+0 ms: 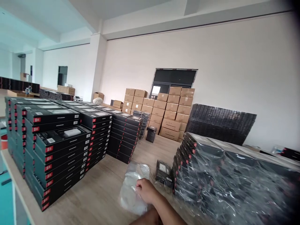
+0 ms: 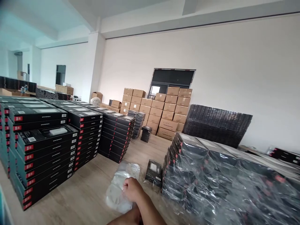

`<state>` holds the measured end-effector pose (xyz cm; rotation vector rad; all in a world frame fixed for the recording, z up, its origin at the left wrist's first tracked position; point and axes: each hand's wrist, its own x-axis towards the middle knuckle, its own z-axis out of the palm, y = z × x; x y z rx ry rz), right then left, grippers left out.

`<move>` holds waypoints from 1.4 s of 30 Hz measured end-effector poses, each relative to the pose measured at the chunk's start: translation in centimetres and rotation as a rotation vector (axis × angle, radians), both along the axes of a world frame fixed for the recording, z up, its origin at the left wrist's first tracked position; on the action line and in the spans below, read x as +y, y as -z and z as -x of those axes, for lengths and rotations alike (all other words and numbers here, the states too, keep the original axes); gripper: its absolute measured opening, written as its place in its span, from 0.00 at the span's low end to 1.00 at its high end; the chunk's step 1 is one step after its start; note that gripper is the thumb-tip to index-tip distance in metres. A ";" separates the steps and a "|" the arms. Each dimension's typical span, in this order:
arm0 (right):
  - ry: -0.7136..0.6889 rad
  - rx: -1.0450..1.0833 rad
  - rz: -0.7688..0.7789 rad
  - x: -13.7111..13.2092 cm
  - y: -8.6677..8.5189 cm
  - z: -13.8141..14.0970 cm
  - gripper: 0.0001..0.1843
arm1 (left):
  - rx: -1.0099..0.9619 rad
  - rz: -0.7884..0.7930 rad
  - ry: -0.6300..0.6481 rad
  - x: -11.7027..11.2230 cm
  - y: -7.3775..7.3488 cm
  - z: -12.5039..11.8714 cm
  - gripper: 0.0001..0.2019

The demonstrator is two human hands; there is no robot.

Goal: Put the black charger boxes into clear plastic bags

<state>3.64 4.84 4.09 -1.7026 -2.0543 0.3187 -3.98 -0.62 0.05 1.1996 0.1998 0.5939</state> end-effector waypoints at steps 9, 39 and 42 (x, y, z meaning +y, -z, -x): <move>0.081 -0.066 -0.243 -5.4 -7.0 -6.9 0.18 | 0.199 -0.128 -0.233 0.2 -1.8 0.2 0.06; 0.320 -0.018 -0.402 -14.5 -0.3 -7.1 0.10 | 0.216 -0.042 -0.424 -0.2 -1.2 0.6 0.20; 0.257 -0.025 -0.303 -14.6 -0.3 -6.7 0.06 | 0.221 -0.073 -0.427 -0.2 -1.4 0.7 0.19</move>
